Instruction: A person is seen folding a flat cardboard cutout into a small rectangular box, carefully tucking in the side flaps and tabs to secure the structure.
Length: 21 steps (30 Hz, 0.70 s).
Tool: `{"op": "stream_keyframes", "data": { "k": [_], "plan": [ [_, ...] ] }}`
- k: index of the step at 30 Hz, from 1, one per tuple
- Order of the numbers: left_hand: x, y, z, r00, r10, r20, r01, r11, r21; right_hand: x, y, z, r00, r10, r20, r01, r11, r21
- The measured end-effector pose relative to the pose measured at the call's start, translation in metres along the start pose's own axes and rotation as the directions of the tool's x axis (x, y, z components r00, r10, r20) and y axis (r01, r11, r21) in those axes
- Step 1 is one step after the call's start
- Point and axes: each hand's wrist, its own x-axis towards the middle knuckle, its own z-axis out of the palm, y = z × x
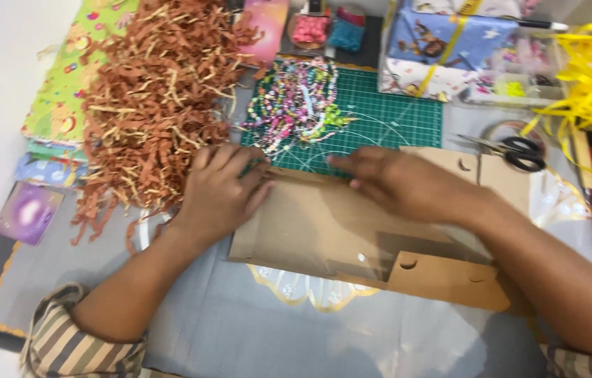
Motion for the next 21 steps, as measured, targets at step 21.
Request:
{"op": "stream_keyframes", "data": {
  "k": [21],
  "plan": [
    [0.09, 0.074, -0.03, 0.841, 0.257, 0.477, 0.003, 0.878, -0.478, -0.087, 0.051, 0.067, 0.967, -0.053, -0.25, -0.055, 0.912, -0.406]
  ]
}}
